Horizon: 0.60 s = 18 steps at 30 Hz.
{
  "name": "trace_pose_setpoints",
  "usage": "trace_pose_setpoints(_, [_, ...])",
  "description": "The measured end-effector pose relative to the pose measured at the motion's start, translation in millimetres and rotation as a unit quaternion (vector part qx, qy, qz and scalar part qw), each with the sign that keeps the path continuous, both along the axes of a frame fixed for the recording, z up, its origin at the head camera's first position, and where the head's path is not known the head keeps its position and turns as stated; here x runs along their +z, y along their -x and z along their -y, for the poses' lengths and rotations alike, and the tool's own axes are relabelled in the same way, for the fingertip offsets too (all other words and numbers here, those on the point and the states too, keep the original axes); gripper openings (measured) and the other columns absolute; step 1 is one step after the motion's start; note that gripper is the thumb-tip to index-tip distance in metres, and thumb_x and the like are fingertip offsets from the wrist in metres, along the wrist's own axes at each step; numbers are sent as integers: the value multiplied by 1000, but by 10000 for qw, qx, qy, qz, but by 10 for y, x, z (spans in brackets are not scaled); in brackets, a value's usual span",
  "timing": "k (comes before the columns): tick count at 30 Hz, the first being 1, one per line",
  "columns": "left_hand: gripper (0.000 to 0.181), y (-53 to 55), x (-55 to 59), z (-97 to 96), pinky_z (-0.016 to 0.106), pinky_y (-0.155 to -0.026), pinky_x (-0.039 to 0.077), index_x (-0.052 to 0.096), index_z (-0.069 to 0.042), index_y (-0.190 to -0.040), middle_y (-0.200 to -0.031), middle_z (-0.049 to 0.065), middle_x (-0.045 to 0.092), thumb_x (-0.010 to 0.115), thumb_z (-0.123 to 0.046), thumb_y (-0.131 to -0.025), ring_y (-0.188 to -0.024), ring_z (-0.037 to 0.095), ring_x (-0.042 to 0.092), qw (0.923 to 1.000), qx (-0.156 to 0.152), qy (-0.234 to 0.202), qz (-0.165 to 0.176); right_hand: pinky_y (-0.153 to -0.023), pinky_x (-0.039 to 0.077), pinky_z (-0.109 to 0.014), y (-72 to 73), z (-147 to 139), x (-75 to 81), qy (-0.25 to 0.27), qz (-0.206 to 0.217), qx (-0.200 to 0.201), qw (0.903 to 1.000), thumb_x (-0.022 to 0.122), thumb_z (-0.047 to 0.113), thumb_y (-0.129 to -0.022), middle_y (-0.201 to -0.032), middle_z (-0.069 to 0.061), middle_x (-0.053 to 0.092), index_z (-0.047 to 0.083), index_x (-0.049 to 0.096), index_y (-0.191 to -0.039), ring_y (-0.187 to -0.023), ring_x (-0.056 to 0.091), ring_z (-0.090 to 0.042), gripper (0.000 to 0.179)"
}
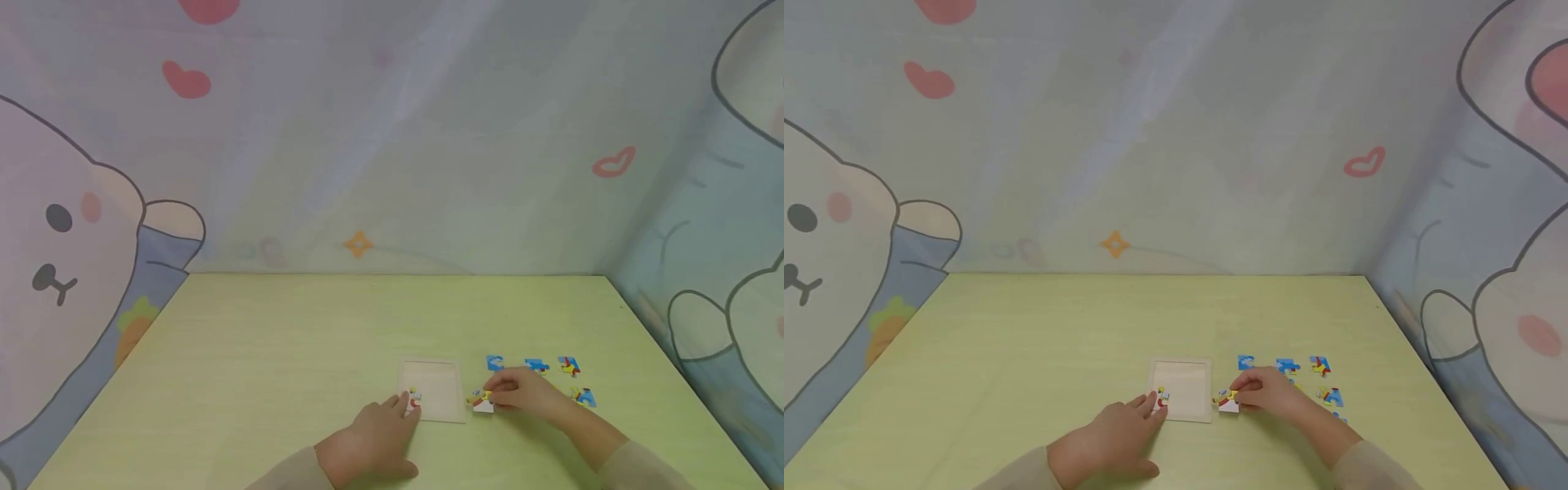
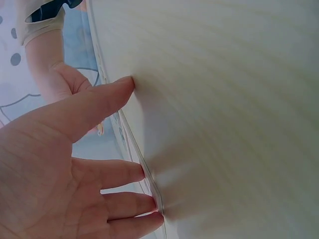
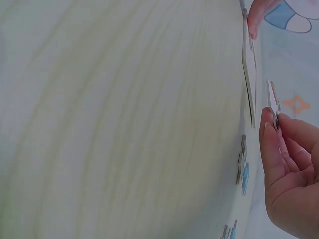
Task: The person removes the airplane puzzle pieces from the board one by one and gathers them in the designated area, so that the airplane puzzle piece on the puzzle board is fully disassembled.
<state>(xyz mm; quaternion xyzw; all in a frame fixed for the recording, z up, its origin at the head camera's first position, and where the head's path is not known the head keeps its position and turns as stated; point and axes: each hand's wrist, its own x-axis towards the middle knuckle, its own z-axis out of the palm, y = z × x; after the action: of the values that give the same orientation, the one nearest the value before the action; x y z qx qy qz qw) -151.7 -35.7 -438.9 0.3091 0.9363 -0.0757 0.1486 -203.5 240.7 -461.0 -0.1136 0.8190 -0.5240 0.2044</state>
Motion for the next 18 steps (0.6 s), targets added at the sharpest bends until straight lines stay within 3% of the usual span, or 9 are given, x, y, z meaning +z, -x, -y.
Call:
trace_pose_setpoints(11, [84, 5, -21, 0, 37, -92, 43, 41, -15, -141, -146, 10, 36, 62, -62, -75, -130, 23, 38, 10000, -2, 18, -1, -70, 54, -31, -58, -255, -14, -207, 60, -150, 9997, 67, 11, -86, -88, -5, 63, -4, 63, -99, -81, 61, -18, 20])
trace_pose_setpoints(18, [85, 17, -39, -3, 36, -91, 44, 42, -15, -141, -145, 11, 37, 62, -64, -75, -129, 23, 40, 9999, -42, 68, -106, -69, 54, -30, -84, -469, 14, -293, -92, 77, 9995, 65, 6, -86, -90, -7, 64, -8, 63, -99, -80, 62, -20, 20])
